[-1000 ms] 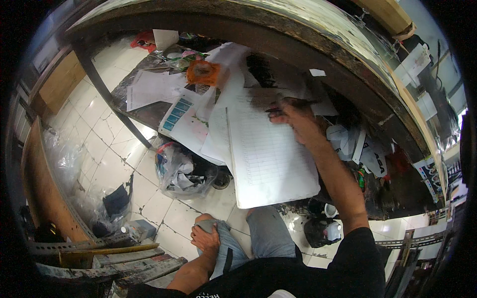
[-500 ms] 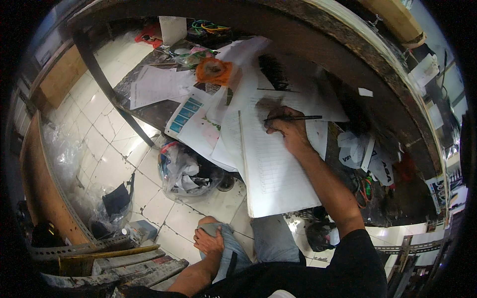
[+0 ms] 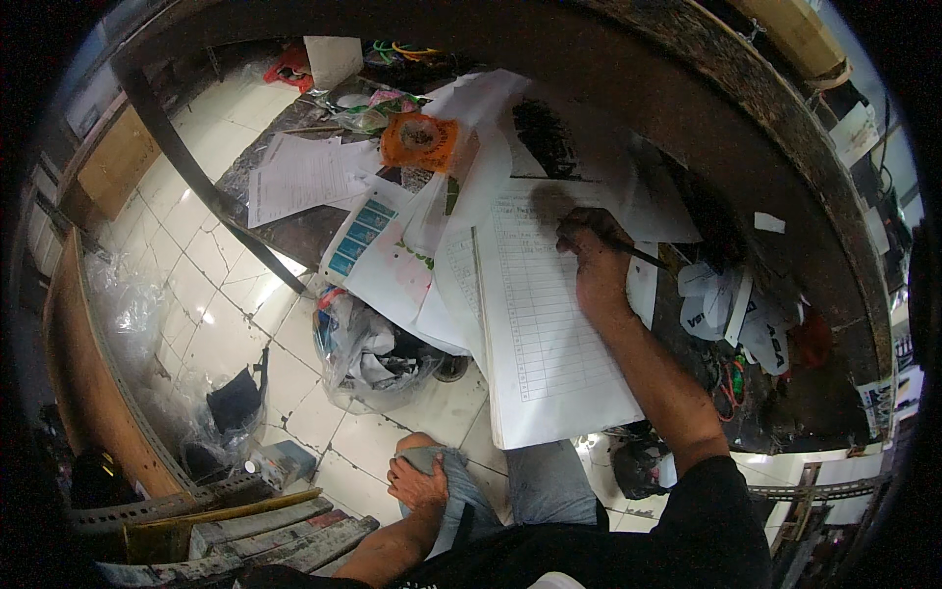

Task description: The person sits on the floor and organizes a pile of papers on a low table. They pick up a pen and write on a lined sheet of paper, then place the pen down. The person then sorts through various printed sheets, including a drawing of a cake and a template with cutouts, arranging them on the table.

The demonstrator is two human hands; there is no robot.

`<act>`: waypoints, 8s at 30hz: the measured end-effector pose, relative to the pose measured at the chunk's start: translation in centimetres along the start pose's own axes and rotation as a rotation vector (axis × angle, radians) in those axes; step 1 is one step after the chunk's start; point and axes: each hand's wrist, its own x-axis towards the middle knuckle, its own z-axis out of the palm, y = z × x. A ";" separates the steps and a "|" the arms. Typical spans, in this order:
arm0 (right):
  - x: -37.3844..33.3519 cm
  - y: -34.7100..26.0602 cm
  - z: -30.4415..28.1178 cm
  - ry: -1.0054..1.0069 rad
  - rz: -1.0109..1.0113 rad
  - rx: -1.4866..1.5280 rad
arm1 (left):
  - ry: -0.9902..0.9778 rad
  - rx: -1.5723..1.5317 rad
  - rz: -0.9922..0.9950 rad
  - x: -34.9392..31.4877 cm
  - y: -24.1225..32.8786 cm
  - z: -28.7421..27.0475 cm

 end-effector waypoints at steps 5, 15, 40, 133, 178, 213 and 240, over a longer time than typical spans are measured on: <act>0.2 0.4 -0.1 -0.040 -0.009 -0.022 | 0.042 0.001 0.021 0.1 -0.2 0.6; -0.3 -0.1 1.1 -0.049 -0.052 0.130 | 0.025 0.023 0.017 -0.1 -0.4 0.5; -0.7 -1.4 1.2 -0.206 0.058 -0.116 | 0.061 0.020 0.030 -0.3 -0.3 0.5; -0.4 -2.1 1.7 -0.298 0.098 -0.509 | 0.065 0.064 0.016 0.1 -0.3 0.9; -0.6 -2.6 -5.3 -0.231 -0.053 -0.544 | 0.013 0.005 0.010 0.2 -0.1 0.2; -0.3 -1.9 -4.3 -0.168 0.154 -0.347 | -0.026 0.061 -0.041 0.1 0.3 0.3; 0.0 -0.7 -5.1 -0.080 0.064 -0.445 | 0.030 0.051 -0.009 0.1 0.0 0.6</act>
